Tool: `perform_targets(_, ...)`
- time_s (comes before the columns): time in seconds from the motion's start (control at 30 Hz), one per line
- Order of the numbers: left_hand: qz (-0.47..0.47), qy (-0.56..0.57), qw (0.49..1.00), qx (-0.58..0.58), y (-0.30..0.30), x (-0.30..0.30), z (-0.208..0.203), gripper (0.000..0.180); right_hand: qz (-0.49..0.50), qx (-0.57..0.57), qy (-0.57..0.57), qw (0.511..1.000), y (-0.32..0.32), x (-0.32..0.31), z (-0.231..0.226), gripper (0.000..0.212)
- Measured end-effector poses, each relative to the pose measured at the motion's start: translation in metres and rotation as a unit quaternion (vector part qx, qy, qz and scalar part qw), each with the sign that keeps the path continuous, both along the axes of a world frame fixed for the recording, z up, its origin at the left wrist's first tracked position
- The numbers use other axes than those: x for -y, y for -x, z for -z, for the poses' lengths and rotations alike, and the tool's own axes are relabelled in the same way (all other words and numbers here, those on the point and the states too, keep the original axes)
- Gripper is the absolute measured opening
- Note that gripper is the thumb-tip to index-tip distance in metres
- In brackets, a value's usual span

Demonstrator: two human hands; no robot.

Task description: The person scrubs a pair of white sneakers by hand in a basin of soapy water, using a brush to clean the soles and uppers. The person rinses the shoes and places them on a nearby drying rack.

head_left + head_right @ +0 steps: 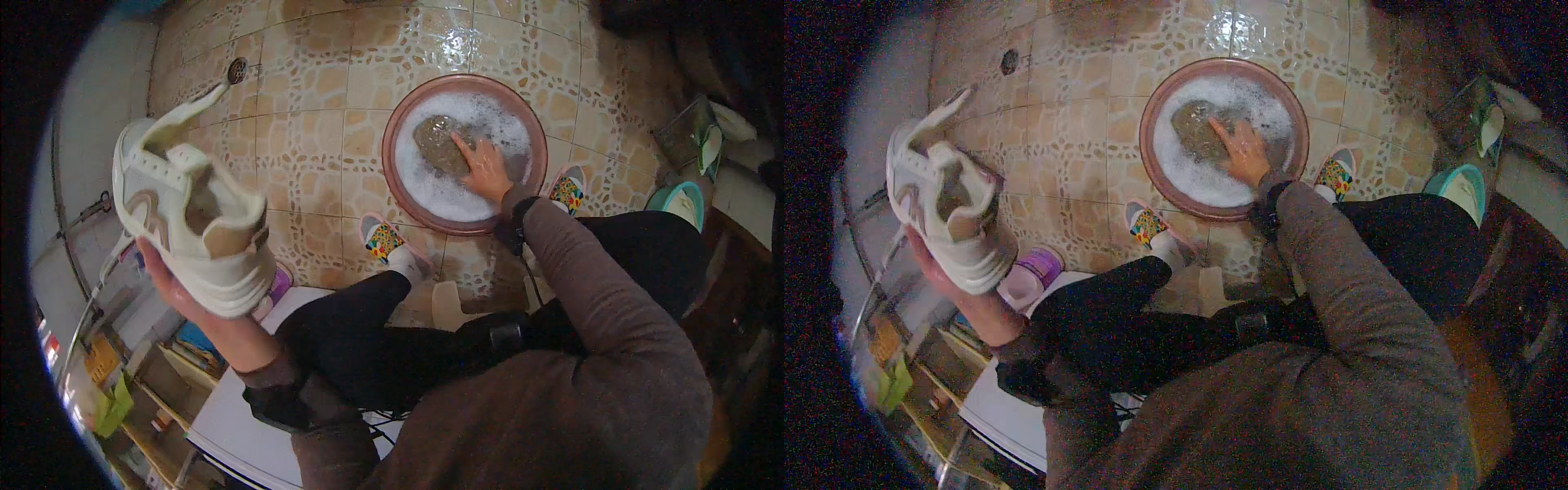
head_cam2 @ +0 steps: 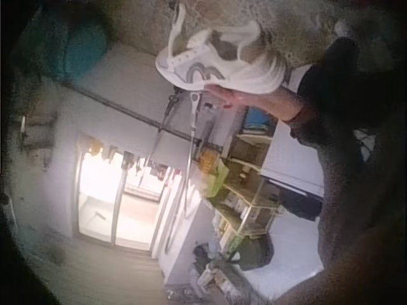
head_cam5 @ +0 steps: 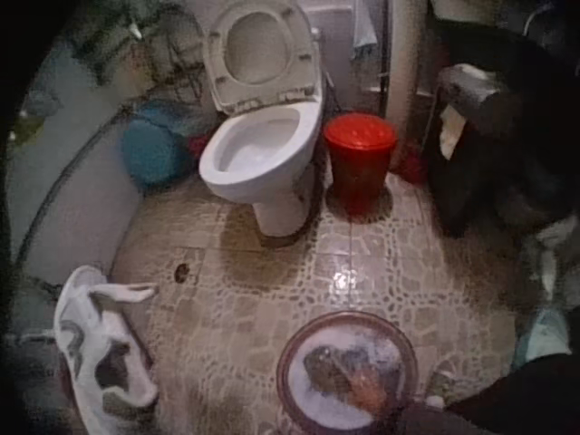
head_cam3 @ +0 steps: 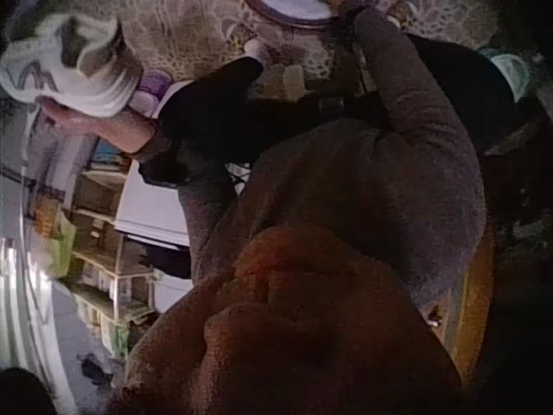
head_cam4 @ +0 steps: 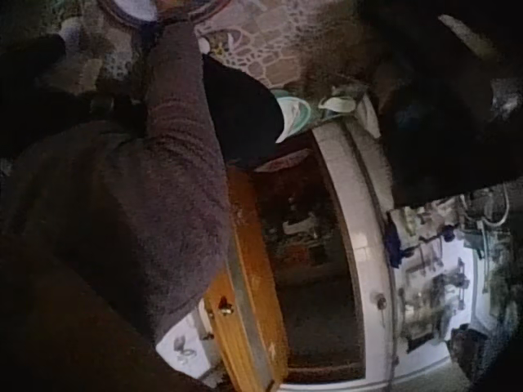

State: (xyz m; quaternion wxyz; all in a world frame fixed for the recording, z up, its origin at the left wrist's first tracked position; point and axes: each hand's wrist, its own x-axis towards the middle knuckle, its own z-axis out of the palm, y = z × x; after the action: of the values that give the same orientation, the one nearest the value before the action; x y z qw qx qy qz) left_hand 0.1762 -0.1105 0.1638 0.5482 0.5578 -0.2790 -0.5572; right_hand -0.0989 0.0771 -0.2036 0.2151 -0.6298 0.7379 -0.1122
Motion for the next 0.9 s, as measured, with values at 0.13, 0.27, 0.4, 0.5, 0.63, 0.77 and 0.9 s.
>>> perform_targets(0.13,0.029,0.01,0.997,-0.077,-0.01,-0.005,-0.007,0.059,0.016,0.022,-0.002,1.0,0.008,0.017,-0.017,0.097)
perform_targets(0.27,0.027,0.062,0.991,-0.115,-0.023,-0.005,-0.009,0.056,0.009,0.02,0.049,0.999,0.015,0.02,-0.051,0.096)
perform_targets(0.4,0.045,0.101,0.984,-0.138,-0.033,-0.006,-0.008,0.056,0.006,-0.004,0.14,0.99,0.014,0.018,-0.091,0.096)
perform_targets(0.5,0.038,0.099,0.981,-0.162,-0.035,-0.008,-0.01,0.056,0.02,-0.011,0.137,0.99,0.013,0.016,-0.107,0.096)
perform_targets(0.63,0.018,0.091,0.985,-0.147,-0.036,-0.01,-0.009,0.056,0.024,-0.012,0.154,0.988,0.012,0.013,-0.103,0.098)
perform_targets(0.77,0.014,0.077,0.987,-0.14,-0.04,-0.007,-0.005,0.055,0.049,-0.014,0.075,0.996,0.006,0.012,-0.078,0.098)
perform_targets(0.9,0.02,0.079,0.986,-0.143,-0.046,-0.002,-0.002,0.058,0.054,-0.055,0.028,0.997,-0.003,0.011,-0.049,0.099)
